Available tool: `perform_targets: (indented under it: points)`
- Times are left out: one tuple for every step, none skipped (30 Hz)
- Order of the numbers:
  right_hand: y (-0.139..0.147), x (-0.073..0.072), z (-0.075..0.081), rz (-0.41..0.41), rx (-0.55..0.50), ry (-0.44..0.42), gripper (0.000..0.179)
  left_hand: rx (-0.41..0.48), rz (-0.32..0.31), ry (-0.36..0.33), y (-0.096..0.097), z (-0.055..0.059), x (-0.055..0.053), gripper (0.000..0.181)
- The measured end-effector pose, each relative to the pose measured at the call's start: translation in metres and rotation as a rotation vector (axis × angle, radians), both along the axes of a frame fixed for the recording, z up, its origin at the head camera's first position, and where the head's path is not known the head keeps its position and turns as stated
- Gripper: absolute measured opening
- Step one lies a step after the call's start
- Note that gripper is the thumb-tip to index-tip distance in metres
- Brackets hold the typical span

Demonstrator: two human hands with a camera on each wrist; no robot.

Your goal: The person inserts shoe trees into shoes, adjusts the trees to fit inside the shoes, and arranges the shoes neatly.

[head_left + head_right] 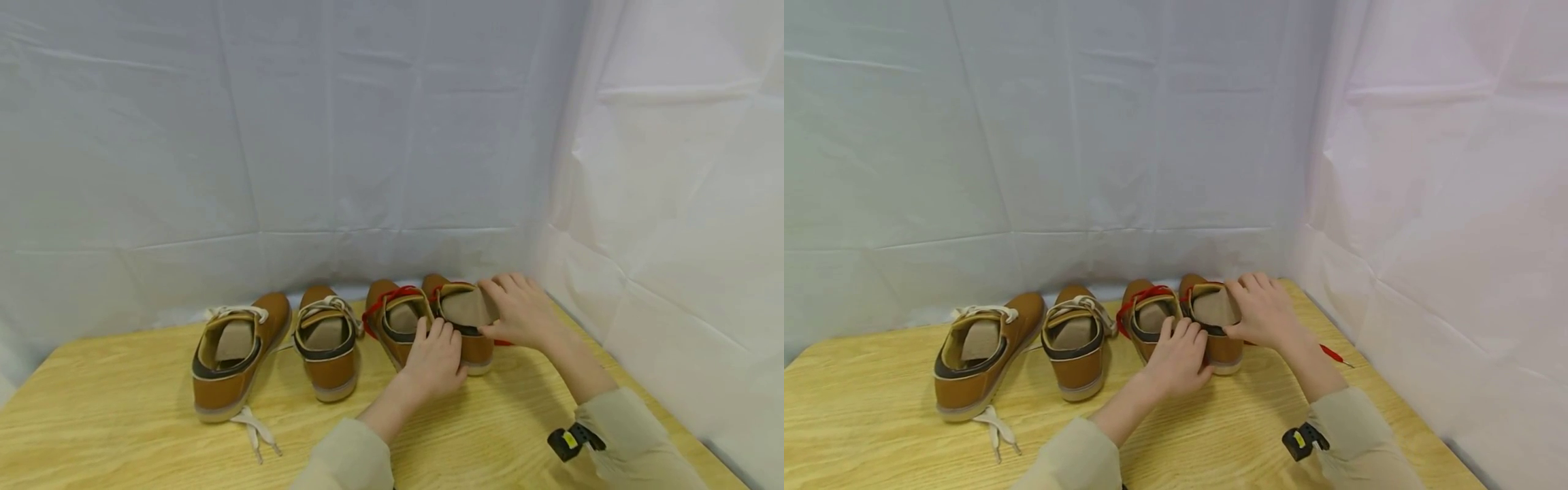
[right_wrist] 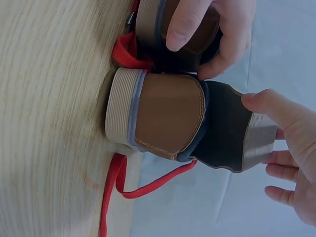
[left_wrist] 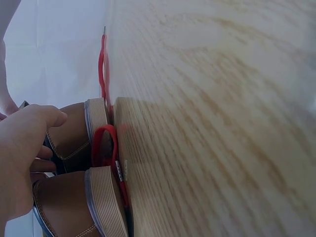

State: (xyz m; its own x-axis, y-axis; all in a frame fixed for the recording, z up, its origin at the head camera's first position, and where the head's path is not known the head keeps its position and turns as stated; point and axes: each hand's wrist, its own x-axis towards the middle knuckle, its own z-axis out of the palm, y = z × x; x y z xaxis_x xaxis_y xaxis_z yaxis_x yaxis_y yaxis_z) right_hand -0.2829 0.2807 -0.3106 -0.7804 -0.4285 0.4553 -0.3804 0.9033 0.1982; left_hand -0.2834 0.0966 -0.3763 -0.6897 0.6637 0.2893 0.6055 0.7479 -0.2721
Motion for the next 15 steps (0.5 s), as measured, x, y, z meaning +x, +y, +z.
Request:
perform_targets:
  points:
    - [-0.0011,0.0001,0.0007,-0.009,0.003,-0.010,0.076,-0.003,0.001,0.004,-0.0001,-0.0003,-0.0001,0.052]
    - [-0.0021,0.0001,0.0012,-0.018,0.008,-0.020,0.076,-0.007,0.003,0.008,-0.0002,-0.0006,-0.0002,0.053]
    - [-0.0031,0.0002,0.0017,-0.026,0.010,-0.028,0.076,-0.012,0.005,0.013,-0.0003,-0.0007,-0.0004,0.053]
    - [-0.0041,0.0002,0.0021,-0.033,0.013,-0.034,0.076,-0.015,0.005,0.018,-0.0005,-0.0009,-0.0004,0.053]
    - [-0.0050,0.0002,0.0023,-0.040,0.019,-0.038,0.076,-0.018,0.006,0.023,-0.0006,-0.0010,-0.0006,0.054]
    - [-0.0059,0.0000,0.0025,-0.045,0.024,-0.042,0.077,-0.020,0.007,0.028,-0.0008,-0.0011,-0.0008,0.054]
    - [-0.0068,-0.0002,0.0026,-0.048,0.029,-0.043,0.077,-0.022,0.008,0.030,-0.0008,-0.0014,-0.0012,0.054]
    - [-0.0076,-0.0006,0.0025,-0.051,0.035,-0.042,0.077,-0.024,0.010,0.029,-0.0008,-0.0017,-0.0013,0.054]
    - [-0.0083,-0.0010,0.0023,-0.052,0.039,-0.040,0.077,-0.025,0.010,0.029,-0.0007,-0.0018,-0.0016,0.054]
    - [-0.0088,-0.0013,0.0021,-0.053,0.044,-0.036,0.077,-0.026,0.010,0.028,-0.0008,-0.0022,-0.0017,0.054]
    - [-0.0092,-0.0017,0.0018,-0.053,0.047,-0.034,0.077,-0.027,0.010,0.028,-0.0006,-0.0025,-0.0020,0.053]
    - [-0.0094,-0.0020,0.0015,-0.052,0.046,-0.032,0.077,-0.028,0.010,0.026,-0.0006,-0.0028,-0.0021,0.053]
    - [-0.0095,-0.0023,0.0012,-0.052,0.044,-0.029,0.077,-0.030,0.010,0.024,-0.0006,-0.0030,-0.0022,0.054]
    - [-0.0095,-0.0025,0.0008,-0.050,0.043,-0.026,0.077,-0.032,0.009,0.023,-0.0007,-0.0031,-0.0021,0.053]
    - [-0.0094,-0.0027,0.0006,-0.048,0.042,-0.023,0.077,-0.031,0.008,0.023,-0.0007,-0.0032,-0.0020,0.054]
